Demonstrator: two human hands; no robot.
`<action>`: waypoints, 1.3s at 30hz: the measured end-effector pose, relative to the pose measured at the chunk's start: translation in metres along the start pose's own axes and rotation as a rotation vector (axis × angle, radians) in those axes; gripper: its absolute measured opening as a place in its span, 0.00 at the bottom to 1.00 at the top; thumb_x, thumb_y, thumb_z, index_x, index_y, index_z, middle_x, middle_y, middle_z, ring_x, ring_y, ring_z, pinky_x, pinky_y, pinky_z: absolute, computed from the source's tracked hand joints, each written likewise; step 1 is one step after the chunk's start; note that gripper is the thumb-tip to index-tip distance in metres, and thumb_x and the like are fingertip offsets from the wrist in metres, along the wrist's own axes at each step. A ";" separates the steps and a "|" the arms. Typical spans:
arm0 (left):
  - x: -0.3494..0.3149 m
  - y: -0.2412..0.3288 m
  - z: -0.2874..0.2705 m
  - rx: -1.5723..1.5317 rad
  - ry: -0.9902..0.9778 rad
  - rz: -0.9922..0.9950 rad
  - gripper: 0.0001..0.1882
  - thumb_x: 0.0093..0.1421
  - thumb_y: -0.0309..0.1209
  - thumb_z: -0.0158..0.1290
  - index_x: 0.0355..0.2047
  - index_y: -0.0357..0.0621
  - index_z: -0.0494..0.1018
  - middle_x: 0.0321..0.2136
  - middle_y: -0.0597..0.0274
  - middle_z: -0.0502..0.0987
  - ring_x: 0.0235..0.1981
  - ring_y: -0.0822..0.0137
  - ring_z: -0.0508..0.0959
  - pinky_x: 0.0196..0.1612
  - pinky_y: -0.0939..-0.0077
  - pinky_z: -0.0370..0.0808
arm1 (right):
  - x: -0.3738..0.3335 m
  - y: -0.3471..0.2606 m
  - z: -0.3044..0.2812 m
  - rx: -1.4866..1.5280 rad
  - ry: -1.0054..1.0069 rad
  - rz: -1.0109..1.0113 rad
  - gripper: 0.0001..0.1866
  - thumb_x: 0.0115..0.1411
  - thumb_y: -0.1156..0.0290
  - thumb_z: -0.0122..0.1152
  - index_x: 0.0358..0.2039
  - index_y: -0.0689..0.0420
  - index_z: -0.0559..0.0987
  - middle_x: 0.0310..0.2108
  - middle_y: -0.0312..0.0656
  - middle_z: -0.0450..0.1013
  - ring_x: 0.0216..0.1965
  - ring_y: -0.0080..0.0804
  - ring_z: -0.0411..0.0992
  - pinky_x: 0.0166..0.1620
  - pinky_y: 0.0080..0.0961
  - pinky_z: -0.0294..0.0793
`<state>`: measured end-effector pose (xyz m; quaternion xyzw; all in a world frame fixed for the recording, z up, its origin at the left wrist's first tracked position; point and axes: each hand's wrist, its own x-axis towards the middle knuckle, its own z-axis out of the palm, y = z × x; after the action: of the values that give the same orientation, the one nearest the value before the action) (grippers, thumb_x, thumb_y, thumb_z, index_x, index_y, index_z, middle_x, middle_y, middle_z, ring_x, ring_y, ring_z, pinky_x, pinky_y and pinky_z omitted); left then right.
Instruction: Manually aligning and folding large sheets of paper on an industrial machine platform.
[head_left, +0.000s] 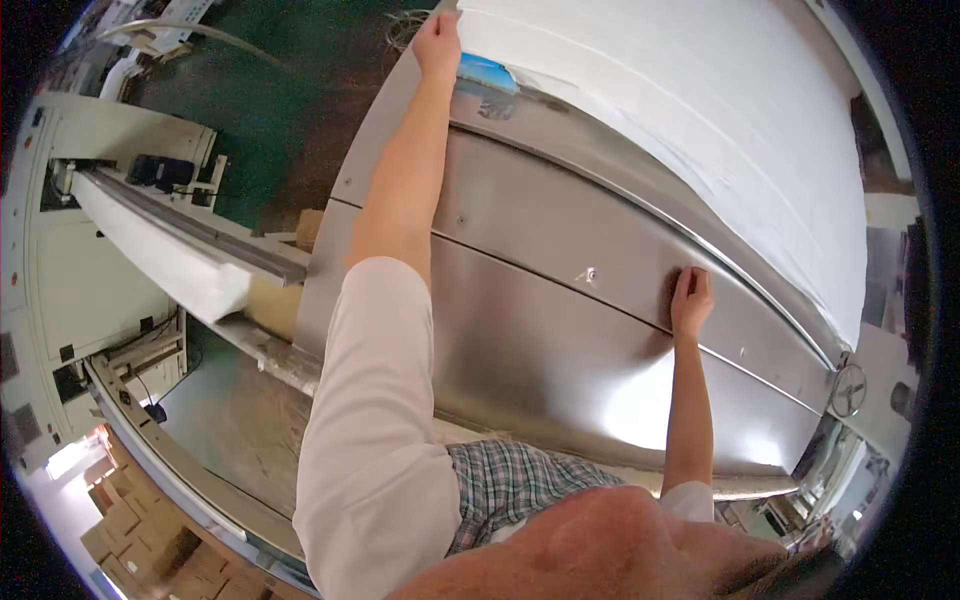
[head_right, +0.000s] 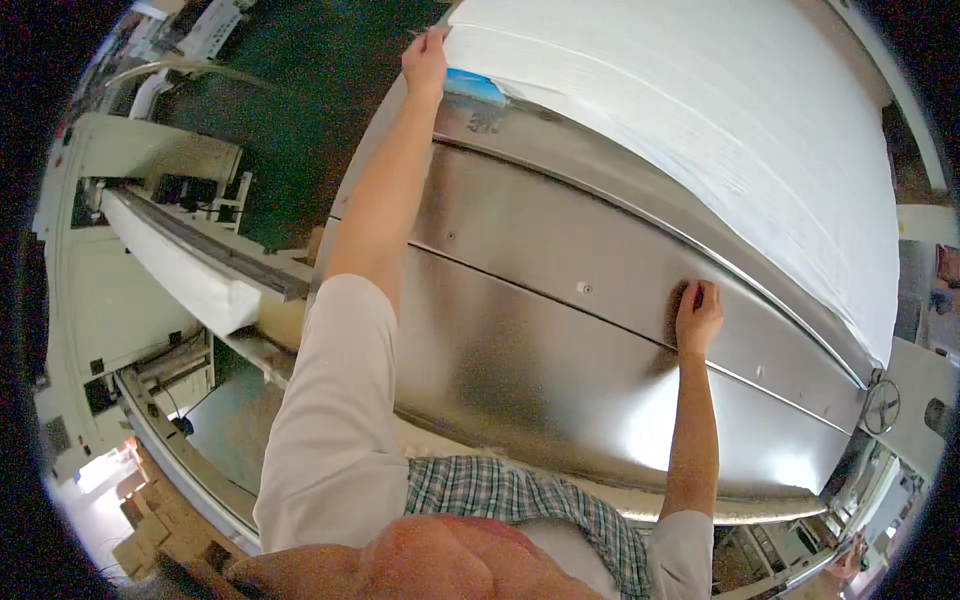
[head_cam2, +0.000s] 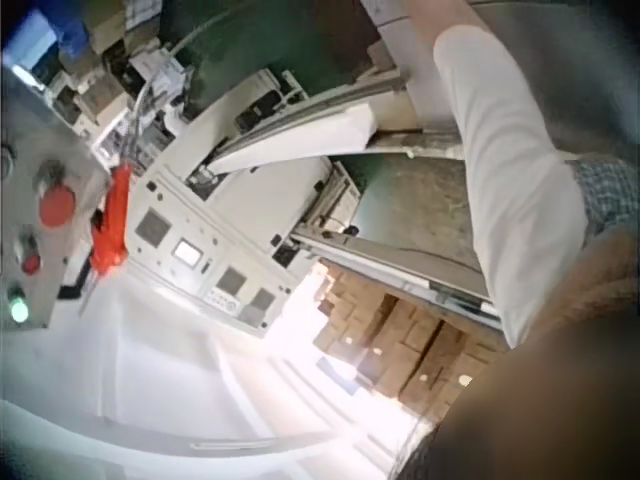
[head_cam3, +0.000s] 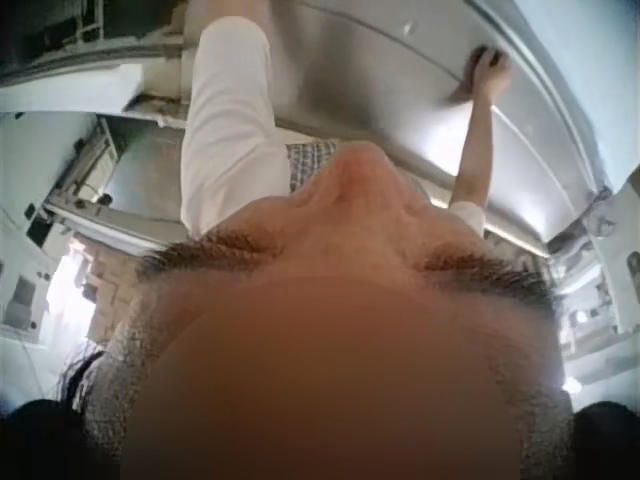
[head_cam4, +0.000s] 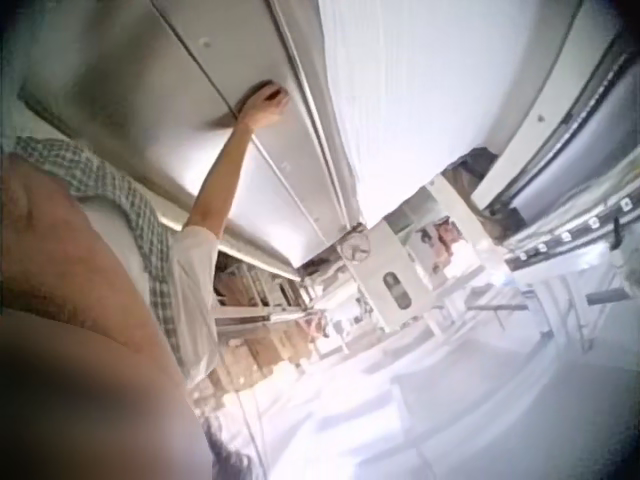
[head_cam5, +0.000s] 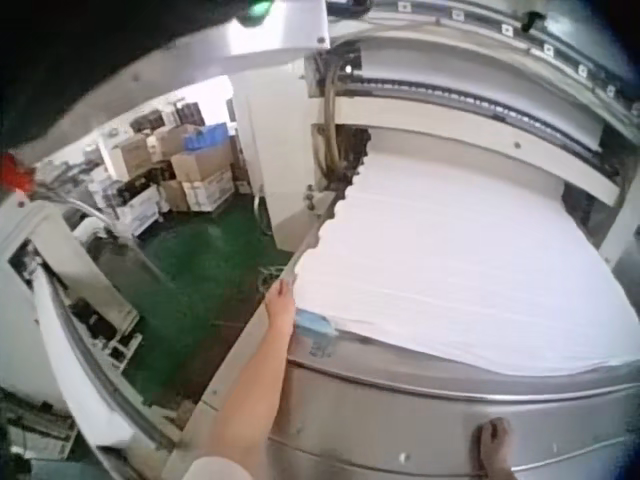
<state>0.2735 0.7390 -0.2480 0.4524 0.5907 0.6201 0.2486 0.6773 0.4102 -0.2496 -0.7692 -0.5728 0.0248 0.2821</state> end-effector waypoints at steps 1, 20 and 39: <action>0.004 -0.005 0.009 -0.047 0.018 -0.020 0.17 0.54 0.42 0.48 0.32 0.42 0.75 0.28 0.58 0.76 0.30 0.67 0.74 0.36 0.75 0.68 | 0.000 0.002 0.000 0.004 -0.002 0.012 0.07 0.54 0.67 0.52 0.27 0.57 0.72 0.25 0.46 0.70 0.25 0.45 0.70 0.29 0.35 0.68; 0.032 0.006 -0.028 0.103 -0.523 -0.105 0.17 0.53 0.43 0.46 0.33 0.44 0.73 0.28 0.61 0.75 0.30 0.67 0.72 0.35 0.74 0.67 | 0.002 -0.007 -0.004 0.016 -0.016 -0.024 0.06 0.55 0.69 0.51 0.27 0.57 0.71 0.25 0.45 0.69 0.25 0.43 0.69 0.28 0.34 0.67; -0.116 0.123 0.103 1.197 -1.215 0.578 0.50 0.29 0.56 0.61 0.53 0.52 0.59 0.50 0.57 0.65 0.52 0.56 0.64 0.51 0.43 0.56 | 0.071 -0.096 -0.007 0.320 -0.169 -0.097 0.10 0.55 0.66 0.52 0.28 0.61 0.74 0.21 0.45 0.71 0.23 0.30 0.70 0.29 0.24 0.68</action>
<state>0.4438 0.6714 -0.1719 0.8870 0.4448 -0.0990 0.0751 0.6207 0.4886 -0.1790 -0.6810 -0.6198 0.1664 0.3528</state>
